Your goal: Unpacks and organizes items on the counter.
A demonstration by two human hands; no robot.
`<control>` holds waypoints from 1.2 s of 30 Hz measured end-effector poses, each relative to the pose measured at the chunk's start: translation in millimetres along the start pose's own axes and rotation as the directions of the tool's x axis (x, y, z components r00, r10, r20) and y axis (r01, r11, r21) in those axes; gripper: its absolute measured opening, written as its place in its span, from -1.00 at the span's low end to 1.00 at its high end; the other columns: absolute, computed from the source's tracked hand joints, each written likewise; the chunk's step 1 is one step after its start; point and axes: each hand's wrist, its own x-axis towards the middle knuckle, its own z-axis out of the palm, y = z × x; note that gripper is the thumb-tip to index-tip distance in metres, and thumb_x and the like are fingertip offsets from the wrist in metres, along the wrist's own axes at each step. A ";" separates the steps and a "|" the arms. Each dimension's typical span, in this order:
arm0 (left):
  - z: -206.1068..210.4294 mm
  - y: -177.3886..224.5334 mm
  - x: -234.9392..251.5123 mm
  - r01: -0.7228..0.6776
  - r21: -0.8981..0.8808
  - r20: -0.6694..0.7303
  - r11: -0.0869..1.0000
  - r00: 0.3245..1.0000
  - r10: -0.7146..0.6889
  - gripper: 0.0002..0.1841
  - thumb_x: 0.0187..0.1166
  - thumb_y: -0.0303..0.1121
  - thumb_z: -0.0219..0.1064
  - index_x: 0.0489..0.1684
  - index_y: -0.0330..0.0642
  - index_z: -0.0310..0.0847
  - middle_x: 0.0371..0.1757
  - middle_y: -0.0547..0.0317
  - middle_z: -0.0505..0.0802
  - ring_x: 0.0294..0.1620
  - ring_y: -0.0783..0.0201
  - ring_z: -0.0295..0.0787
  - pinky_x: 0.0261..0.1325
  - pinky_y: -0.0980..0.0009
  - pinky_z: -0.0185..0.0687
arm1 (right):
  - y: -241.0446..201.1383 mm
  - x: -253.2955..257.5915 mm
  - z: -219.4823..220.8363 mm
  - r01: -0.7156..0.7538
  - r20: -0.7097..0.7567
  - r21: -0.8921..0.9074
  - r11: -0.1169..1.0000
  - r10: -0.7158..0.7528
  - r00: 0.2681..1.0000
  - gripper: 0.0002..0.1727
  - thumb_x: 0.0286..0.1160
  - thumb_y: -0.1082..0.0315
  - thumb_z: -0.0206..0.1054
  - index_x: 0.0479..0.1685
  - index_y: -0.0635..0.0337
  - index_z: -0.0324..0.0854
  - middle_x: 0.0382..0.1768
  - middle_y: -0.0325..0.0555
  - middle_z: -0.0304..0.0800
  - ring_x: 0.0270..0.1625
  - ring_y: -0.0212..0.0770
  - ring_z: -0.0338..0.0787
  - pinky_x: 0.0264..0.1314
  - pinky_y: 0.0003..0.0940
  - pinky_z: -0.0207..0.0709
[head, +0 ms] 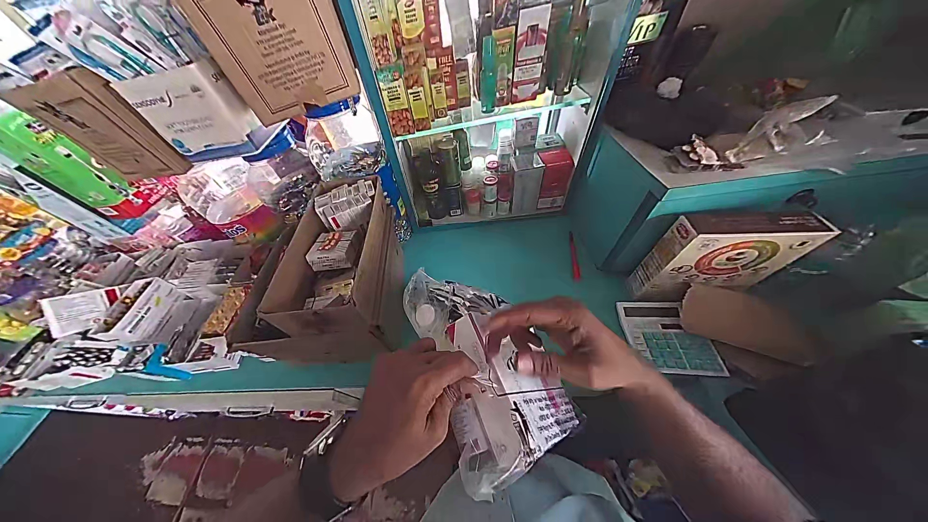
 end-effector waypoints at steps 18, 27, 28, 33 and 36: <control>-22.2 20.7 -5.1 -0.278 0.010 0.323 0.961 0.910 0.260 -0.56 0.79 -0.11 0.03 -0.56 0.01 0.66 -0.61 0.29 0.67 -0.39 0.18 0.56 -0.15 0.26 0.42 | -57.9 -4.2 -31.0 0.105 0.542 -0.286 0.952 0.071 0.837 -0.65 0.70 0.21 0.17 -0.42 0.16 0.71 -0.31 -0.15 0.67 -0.15 -0.32 0.67 -0.14 -0.50 0.52; -51.9 -42.4 37.8 0.019 0.038 -0.124 0.999 0.992 -0.014 -0.55 0.82 -0.10 0.02 -0.37 -0.22 0.65 -0.47 0.23 0.66 -0.36 0.45 0.59 -0.19 0.46 0.56 | -10.6 17.0 -91.2 -0.157 -0.151 0.010 0.988 0.157 0.976 -0.71 0.65 0.13 0.27 -0.49 -0.13 0.73 -0.38 -0.53 0.69 -0.24 -0.59 0.69 -0.10 -0.61 0.65; -49.6 -49.5 56.6 0.049 0.060 -0.206 0.997 0.978 -0.036 -0.60 0.81 -0.17 0.05 -0.35 -0.24 0.67 -0.48 0.24 0.67 -0.40 0.48 0.59 -0.23 0.47 0.56 | -5.6 25.2 -89.5 -0.161 -0.265 0.089 0.983 0.179 0.947 -0.71 0.67 0.20 0.24 -0.49 -0.13 0.72 -0.40 -0.51 0.68 -0.29 -0.56 0.69 -0.12 -0.58 0.68; -49.5 -71.3 125.0 0.220 0.079 -0.341 0.972 0.923 -0.181 -0.73 0.77 -0.30 0.15 -0.27 -0.24 0.68 -0.51 0.14 0.66 -0.51 0.28 0.57 -0.37 0.27 0.54 | 11.5 37.9 -80.9 -0.119 -0.533 0.135 0.984 0.173 0.828 -0.70 0.76 0.35 0.01 -0.31 -0.03 0.63 -0.33 -0.36 0.73 -0.26 -0.40 0.76 0.01 -0.32 0.76; -56.1 -80.8 133.1 0.226 0.111 -0.321 0.968 0.930 -0.181 -0.74 0.78 -0.33 0.17 -0.24 -0.29 0.71 -0.45 0.05 0.74 -0.48 0.22 0.65 -0.33 0.22 0.62 | 24.2 43.1 -69.8 -0.154 -0.544 0.014 0.988 0.137 0.828 -0.76 0.75 0.40 0.01 -0.18 0.10 0.62 -0.23 -0.27 0.75 -0.16 -0.33 0.81 0.10 -0.21 0.79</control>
